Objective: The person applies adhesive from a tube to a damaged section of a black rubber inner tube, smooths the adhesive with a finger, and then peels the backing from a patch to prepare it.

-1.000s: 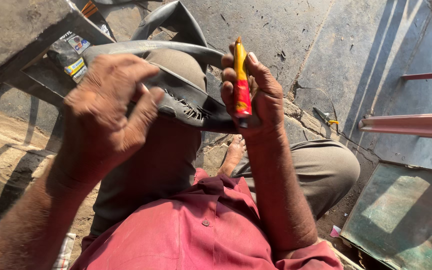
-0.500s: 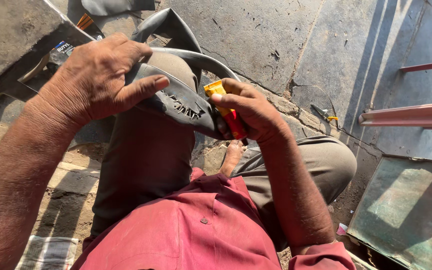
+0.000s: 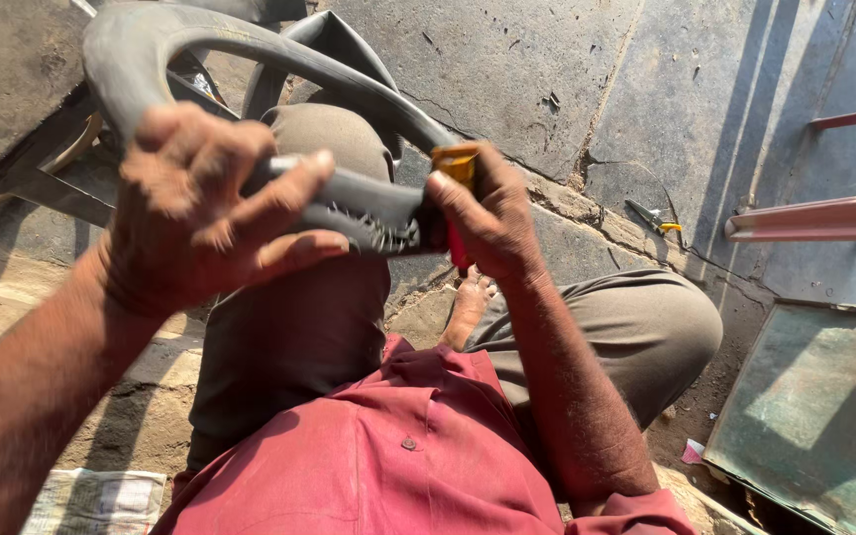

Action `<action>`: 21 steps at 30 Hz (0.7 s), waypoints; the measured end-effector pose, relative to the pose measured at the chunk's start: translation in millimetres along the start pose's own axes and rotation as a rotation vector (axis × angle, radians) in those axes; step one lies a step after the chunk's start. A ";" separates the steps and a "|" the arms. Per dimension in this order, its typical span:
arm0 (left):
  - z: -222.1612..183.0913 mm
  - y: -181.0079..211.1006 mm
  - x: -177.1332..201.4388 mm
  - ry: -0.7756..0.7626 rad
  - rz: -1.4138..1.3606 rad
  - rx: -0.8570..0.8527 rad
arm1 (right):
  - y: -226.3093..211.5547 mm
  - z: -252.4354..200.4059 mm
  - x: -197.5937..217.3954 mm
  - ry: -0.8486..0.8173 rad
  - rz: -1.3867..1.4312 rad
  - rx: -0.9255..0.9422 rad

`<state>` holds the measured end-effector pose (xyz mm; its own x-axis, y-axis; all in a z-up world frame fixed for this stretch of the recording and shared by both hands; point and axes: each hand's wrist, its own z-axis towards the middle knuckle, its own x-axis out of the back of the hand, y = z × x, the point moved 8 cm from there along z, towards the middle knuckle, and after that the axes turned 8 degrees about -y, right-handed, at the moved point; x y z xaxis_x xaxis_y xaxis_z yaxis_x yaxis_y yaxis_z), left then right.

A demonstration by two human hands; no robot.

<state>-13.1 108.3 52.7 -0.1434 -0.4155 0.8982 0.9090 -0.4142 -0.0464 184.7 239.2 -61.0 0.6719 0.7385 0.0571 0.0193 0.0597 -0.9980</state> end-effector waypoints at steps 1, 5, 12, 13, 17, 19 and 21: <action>-4.2 4.1 2.8 0.019 -0.038 0.014 | 13.5 -2.9 -3.0 0.018 0.008 -0.065; -14.9 25.0 12.8 0.075 -0.121 0.102 | 49.5 -23.7 -34.5 0.095 0.172 -0.272; -55.8 -5.1 -2.1 0.141 -0.723 0.687 | 35.5 -30.3 -32.7 0.220 0.202 -0.177; -61.5 -13.0 -4.9 0.124 -0.759 0.775 | 35.5 -31.0 -32.0 0.213 0.208 -0.181; -60.7 -39.3 -23.0 -0.051 -0.481 0.780 | 35.5 -32.6 -31.4 0.196 0.203 -0.180; -56.0 -44.9 -39.5 -0.173 -0.165 0.664 | 37.0 -32.1 -30.1 0.221 0.146 -0.164; -51.9 -53.5 -66.3 -0.260 0.110 0.604 | 37.3 -32.7 -23.4 0.282 0.034 -0.143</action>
<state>-72.5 116.0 -27.0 -0.0069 -0.1890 0.9819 0.9833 0.1773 0.0410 193.9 202.2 -100.4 0.8522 0.5220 0.0343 0.0839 -0.0717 -0.9939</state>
